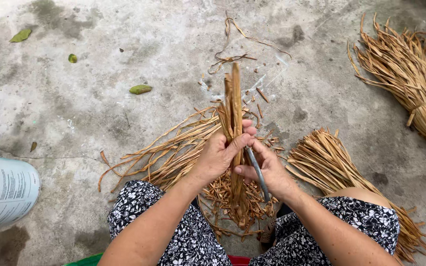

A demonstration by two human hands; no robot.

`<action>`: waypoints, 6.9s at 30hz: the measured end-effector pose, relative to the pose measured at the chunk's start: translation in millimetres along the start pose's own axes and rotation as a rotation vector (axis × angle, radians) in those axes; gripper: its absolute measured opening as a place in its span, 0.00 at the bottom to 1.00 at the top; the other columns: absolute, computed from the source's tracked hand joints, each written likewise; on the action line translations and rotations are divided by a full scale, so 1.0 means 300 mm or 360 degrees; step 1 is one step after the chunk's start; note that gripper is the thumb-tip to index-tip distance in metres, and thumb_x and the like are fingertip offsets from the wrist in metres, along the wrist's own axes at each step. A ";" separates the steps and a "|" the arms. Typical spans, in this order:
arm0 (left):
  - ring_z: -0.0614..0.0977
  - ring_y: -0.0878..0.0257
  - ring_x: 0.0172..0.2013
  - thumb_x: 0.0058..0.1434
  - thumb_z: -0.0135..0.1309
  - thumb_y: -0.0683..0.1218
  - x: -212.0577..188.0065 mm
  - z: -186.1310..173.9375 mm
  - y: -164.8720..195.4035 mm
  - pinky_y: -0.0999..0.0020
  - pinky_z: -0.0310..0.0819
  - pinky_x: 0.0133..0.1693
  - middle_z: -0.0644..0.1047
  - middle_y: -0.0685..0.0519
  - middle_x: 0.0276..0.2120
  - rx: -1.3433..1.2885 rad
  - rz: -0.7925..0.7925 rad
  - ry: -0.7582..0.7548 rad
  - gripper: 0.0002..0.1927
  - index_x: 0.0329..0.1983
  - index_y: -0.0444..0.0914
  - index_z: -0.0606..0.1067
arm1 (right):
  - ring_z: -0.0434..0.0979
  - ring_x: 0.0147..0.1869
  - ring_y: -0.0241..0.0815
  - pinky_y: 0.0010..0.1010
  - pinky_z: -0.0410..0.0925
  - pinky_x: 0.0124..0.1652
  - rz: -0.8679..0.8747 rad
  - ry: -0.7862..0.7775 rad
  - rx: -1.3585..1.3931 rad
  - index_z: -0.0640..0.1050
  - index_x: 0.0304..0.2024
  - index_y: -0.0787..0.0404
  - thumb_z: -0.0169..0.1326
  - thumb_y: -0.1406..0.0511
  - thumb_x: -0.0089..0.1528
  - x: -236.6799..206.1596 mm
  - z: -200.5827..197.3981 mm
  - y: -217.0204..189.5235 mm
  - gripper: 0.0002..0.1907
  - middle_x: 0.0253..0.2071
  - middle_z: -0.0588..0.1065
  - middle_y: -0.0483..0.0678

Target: The person sits on a low stool on a concrete floor and cuts long dried leaf strips into short pieces with scissors, holding a bundle in one hand and snipping it over a growing pile of cut pieces. They take new strips from bundles on the ground and continue cutting throughout the episode.

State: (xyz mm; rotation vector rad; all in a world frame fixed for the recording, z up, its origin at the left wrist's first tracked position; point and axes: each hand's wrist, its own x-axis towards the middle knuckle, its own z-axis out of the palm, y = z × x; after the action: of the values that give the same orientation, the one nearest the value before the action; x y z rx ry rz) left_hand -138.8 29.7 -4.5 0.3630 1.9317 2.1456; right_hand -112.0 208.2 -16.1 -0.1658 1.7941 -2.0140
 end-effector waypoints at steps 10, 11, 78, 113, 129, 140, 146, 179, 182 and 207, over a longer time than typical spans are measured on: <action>0.83 0.67 0.35 0.70 0.50 0.53 -0.008 -0.014 0.037 0.72 0.82 0.39 0.82 0.51 0.41 -0.0462 -0.0070 0.0274 0.23 0.63 0.36 0.72 | 0.80 0.33 0.31 0.26 0.75 0.33 0.0113 0.0279 -0.0062 0.74 0.56 0.58 0.59 0.69 0.58 -0.106 -0.027 -0.064 0.22 0.42 0.83 0.46; 0.81 0.68 0.32 0.70 0.51 0.53 -0.024 -0.011 0.035 0.73 0.79 0.35 0.81 0.52 0.38 -0.0406 -0.0090 0.0291 0.23 0.64 0.37 0.72 | 0.79 0.32 0.32 0.26 0.75 0.33 0.0073 0.0373 -0.0126 0.74 0.55 0.58 0.59 0.68 0.59 -0.126 -0.027 -0.077 0.20 0.42 0.83 0.48; 0.76 0.70 0.39 0.66 0.59 0.49 -0.177 0.231 0.021 0.71 0.74 0.44 0.79 0.55 0.40 -0.0170 -0.0300 -0.0070 0.22 0.60 0.37 0.71 | 0.73 0.35 0.34 0.25 0.69 0.36 -0.0578 0.0670 0.0363 0.73 0.59 0.62 0.64 0.74 0.62 -0.207 -0.109 -0.178 0.24 0.34 0.72 0.44; 0.72 0.75 0.22 0.61 0.63 0.46 -0.163 0.146 0.085 0.80 0.66 0.23 0.77 0.60 0.28 -0.0716 -0.0192 0.0372 0.14 0.49 0.38 0.78 | 0.79 0.48 0.35 0.31 0.75 0.48 -0.0319 0.0435 -0.0798 0.69 0.62 0.59 0.68 0.54 0.54 -0.221 0.030 -0.093 0.38 0.49 0.79 0.45; 0.73 0.74 0.23 0.64 0.63 0.47 -0.149 0.174 0.044 0.77 0.66 0.25 0.76 0.61 0.24 -0.0671 -0.0208 0.0363 0.09 0.40 0.38 0.81 | 0.69 0.33 0.23 0.17 0.65 0.32 -0.0282 0.0574 -0.0455 0.79 0.55 0.63 0.68 0.63 0.58 -0.225 0.033 -0.059 0.25 0.29 0.76 0.39; 0.84 0.71 0.39 0.69 0.52 0.53 -0.133 0.179 0.090 0.74 0.81 0.41 0.83 0.56 0.38 -0.0459 -0.0170 0.0128 0.15 0.48 0.38 0.77 | 0.77 0.37 0.29 0.20 0.71 0.34 -0.0666 0.0707 -0.0169 0.71 0.56 0.61 0.60 0.71 0.65 -0.204 -0.019 -0.112 0.18 0.34 0.74 0.42; 0.81 0.67 0.30 0.73 0.49 0.55 -0.131 0.215 0.066 0.71 0.78 0.32 0.79 0.53 0.35 -0.0157 -0.0310 0.0027 0.21 0.57 0.35 0.74 | 0.80 0.45 0.35 0.27 0.78 0.41 -0.0750 0.0498 0.0022 0.68 0.58 0.62 0.56 0.75 0.65 -0.231 -0.002 -0.145 0.20 0.45 0.78 0.50; 0.77 0.73 0.31 0.68 0.57 0.51 -0.128 0.157 0.066 0.75 0.76 0.32 0.78 0.59 0.33 -0.0426 -0.0152 0.0374 0.14 0.48 0.36 0.77 | 0.77 0.49 0.34 0.27 0.75 0.49 -0.0396 0.0511 -0.0272 0.70 0.59 0.57 0.64 0.59 0.60 -0.171 0.006 -0.154 0.28 0.45 0.75 0.44; 0.77 0.72 0.31 0.69 0.58 0.49 -0.115 0.153 0.064 0.75 0.75 0.33 0.79 0.58 0.33 -0.0529 -0.0104 0.0427 0.12 0.47 0.35 0.77 | 0.78 0.50 0.35 0.28 0.75 0.50 -0.0270 0.0454 -0.0383 0.70 0.60 0.58 0.65 0.57 0.58 -0.160 0.024 -0.125 0.31 0.45 0.75 0.44; 0.80 0.70 0.27 0.72 0.49 0.47 -0.059 0.240 0.128 0.74 0.80 0.31 0.81 0.53 0.36 -0.0261 -0.0217 0.0124 0.15 0.58 0.38 0.69 | 0.78 0.47 0.32 0.24 0.73 0.45 -0.0523 0.0744 -0.0098 0.70 0.58 0.59 0.62 0.70 0.63 -0.159 -0.116 -0.233 0.22 0.45 0.77 0.48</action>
State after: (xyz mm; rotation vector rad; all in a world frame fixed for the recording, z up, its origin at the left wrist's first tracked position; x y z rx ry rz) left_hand -98.3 87.3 40.2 0.1159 1.7479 2.2378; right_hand -98.7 263.4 55.7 -0.0044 2.2348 -2.3759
